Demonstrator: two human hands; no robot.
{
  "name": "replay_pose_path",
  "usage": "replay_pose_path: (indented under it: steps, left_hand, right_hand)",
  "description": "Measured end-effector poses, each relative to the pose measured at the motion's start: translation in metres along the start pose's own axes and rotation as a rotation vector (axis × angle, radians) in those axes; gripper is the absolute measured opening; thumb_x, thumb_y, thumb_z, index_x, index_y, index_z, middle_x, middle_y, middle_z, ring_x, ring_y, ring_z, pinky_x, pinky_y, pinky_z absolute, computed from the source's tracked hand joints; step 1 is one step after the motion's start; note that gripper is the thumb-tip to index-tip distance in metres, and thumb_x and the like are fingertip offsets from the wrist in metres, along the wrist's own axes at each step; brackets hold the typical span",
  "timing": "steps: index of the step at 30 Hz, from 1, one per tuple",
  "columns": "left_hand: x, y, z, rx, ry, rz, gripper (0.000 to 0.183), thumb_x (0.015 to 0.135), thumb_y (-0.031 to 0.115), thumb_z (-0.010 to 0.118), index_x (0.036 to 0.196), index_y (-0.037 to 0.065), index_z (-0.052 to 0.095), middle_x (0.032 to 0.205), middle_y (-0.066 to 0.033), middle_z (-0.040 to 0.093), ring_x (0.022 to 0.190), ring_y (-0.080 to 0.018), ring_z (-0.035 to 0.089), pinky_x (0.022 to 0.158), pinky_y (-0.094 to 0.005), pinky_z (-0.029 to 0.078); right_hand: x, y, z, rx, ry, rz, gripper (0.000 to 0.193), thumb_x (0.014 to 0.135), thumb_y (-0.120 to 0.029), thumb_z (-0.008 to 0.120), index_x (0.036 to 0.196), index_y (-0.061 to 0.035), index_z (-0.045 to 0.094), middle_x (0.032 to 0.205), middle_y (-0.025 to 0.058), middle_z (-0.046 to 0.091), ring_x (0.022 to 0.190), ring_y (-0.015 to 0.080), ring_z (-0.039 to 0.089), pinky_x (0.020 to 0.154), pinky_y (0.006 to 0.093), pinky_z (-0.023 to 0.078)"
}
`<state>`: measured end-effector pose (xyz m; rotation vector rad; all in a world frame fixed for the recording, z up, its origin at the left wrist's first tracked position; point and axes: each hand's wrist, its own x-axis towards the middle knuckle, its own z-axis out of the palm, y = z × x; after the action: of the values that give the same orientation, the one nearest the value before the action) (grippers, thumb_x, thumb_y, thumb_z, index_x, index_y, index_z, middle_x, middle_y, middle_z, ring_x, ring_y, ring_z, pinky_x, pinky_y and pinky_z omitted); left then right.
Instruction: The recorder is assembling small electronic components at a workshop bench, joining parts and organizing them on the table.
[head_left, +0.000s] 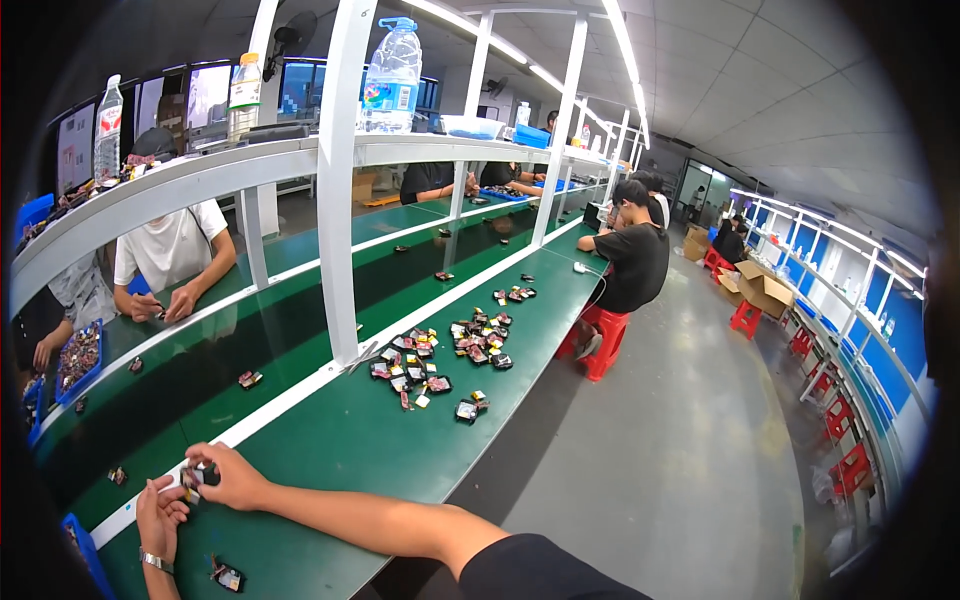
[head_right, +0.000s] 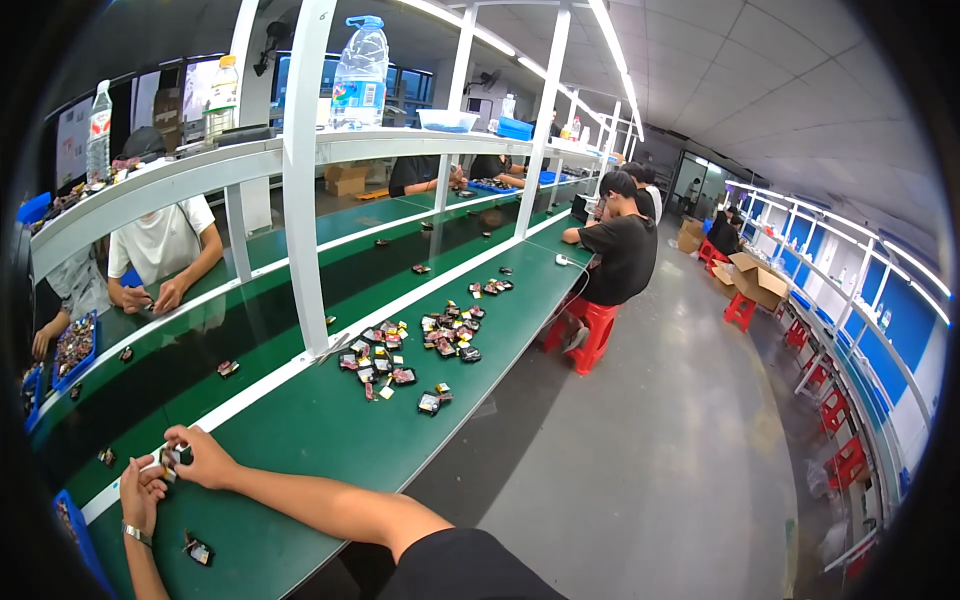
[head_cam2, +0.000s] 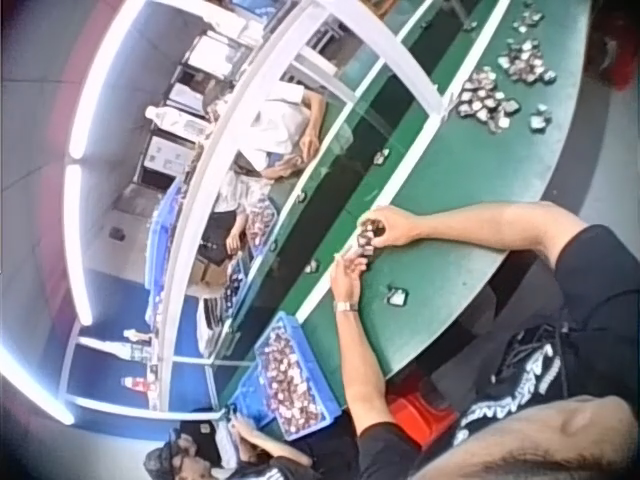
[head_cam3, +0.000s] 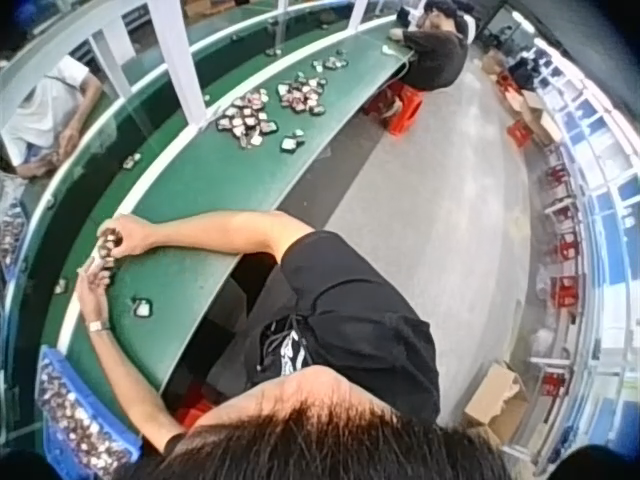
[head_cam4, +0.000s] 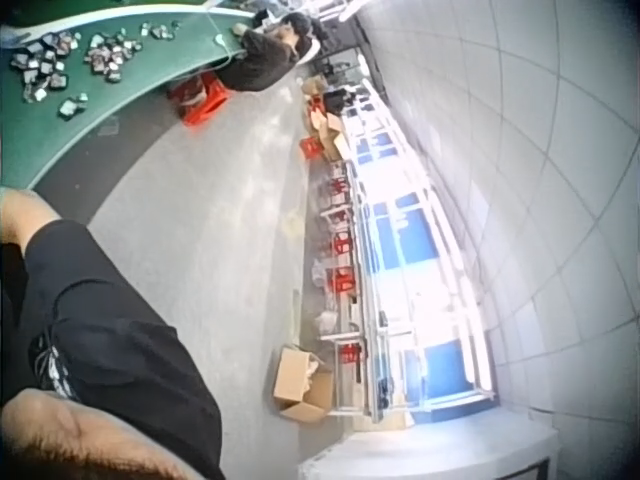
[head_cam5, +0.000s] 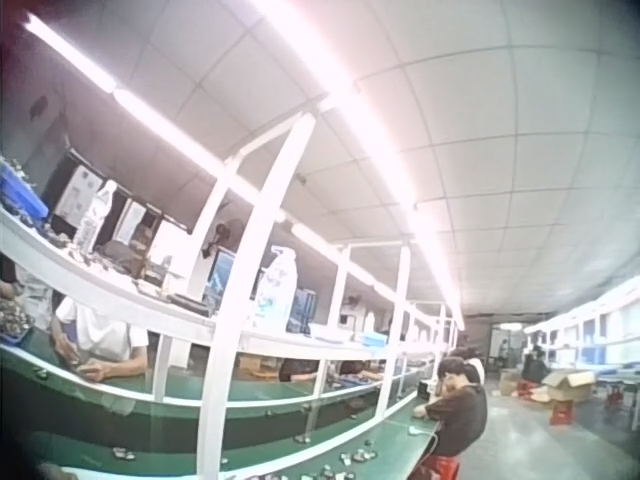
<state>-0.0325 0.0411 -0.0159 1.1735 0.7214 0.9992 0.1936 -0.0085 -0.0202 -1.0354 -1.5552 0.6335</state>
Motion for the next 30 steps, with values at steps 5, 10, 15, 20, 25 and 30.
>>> replay_pose_path:
  steps: [5, 10, 15, 20, 25, 30]
  left_hand:
    - [-0.02, 0.018, 0.016, 0.107, -0.203, -0.085, 0.041, 0.097, 0.036, 0.055, 0.11, -0.003, 0.058, 0.092, -0.011, 0.066, 0.069, -0.0156, 0.063, 0.055, -0.0261, 0.052]
    - [-0.011, 0.012, 0.028, -0.013, -0.326, -0.205, 0.042, 0.097, 0.026, 0.058, 0.126, -0.005, 0.055, 0.1, -0.0082, 0.063, 0.082, -0.0144, 0.062, 0.074, -0.0292, 0.054]
    - [-0.018, 0.013, 0.025, -0.068, -0.239, -0.202, 0.031, 0.098, 0.015, 0.055, 0.124, -0.002, 0.052, 0.106, -0.0135, 0.065, 0.093, -0.022, 0.067, 0.079, -0.0315, 0.056]
    - [-0.022, 0.02, 0.034, -0.1, -0.212, -0.199, 0.035, 0.096, 0.007, 0.054, 0.129, 0.001, 0.048, 0.11, -0.014, 0.065, 0.098, -0.0235, 0.067, 0.087, -0.0362, 0.057]
    - [-0.023, 0.018, 0.035, -0.127, -0.267, -0.178, 0.036, 0.095, 0.003, 0.054, 0.13, 0.004, 0.044, 0.115, -0.0134, 0.062, 0.103, -0.0235, 0.066, 0.092, -0.0394, 0.056]
    - [-0.009, 0.003, 0.052, -0.136, -0.333, -0.193, 0.03, 0.093, 0.004, 0.058, 0.122, 0.004, 0.047, 0.115, -0.0136, 0.061, 0.105, -0.0253, 0.064, 0.093, -0.0436, 0.055]
  right_hand:
    - [0.002, -0.004, -0.002, -0.007, -0.248, -0.245, 0.069, 0.071, -0.024, 0.073, 0.132, -0.001, 0.049, 0.121, 0.0179, 0.059, 0.116, 0.0336, 0.054, 0.102, 0.0414, 0.041]
    - [0.001, -0.028, -0.041, -0.212, -0.382, -0.21, 0.068, 0.076, -0.014, 0.072, 0.138, -0.0026, 0.045, 0.13, 0.0141, 0.06, 0.12, 0.0322, 0.052, 0.105, 0.041, 0.039]
    - [-0.001, -0.04, -0.031, -0.215, -0.34, -0.172, 0.061, 0.078, -0.001, 0.067, 0.136, -0.0094, 0.05, 0.128, 0.0094, 0.061, 0.12, 0.0302, 0.051, 0.103, 0.0412, 0.041]
    - [-0.005, -0.046, -0.024, -0.292, -0.289, -0.255, 0.038, 0.08, -0.005, 0.069, 0.117, -0.0093, 0.062, 0.127, 0.0087, 0.057, 0.12, 0.0292, 0.05, 0.1, 0.0391, 0.044]
    - [-0.009, -0.051, -0.018, -0.357, -0.248, -0.244, 0.02, 0.081, -0.009, 0.072, 0.1, -0.0098, 0.069, 0.123, 0.0074, 0.056, 0.117, 0.0277, 0.052, 0.091, 0.0362, 0.051]
    - [-0.013, -0.042, -0.036, -0.523, -0.162, -0.273, 0.017, 0.075, -0.012, 0.076, 0.092, -0.011, 0.072, 0.12, 0.0087, 0.058, 0.115, 0.0285, 0.054, 0.093, 0.0391, 0.049]
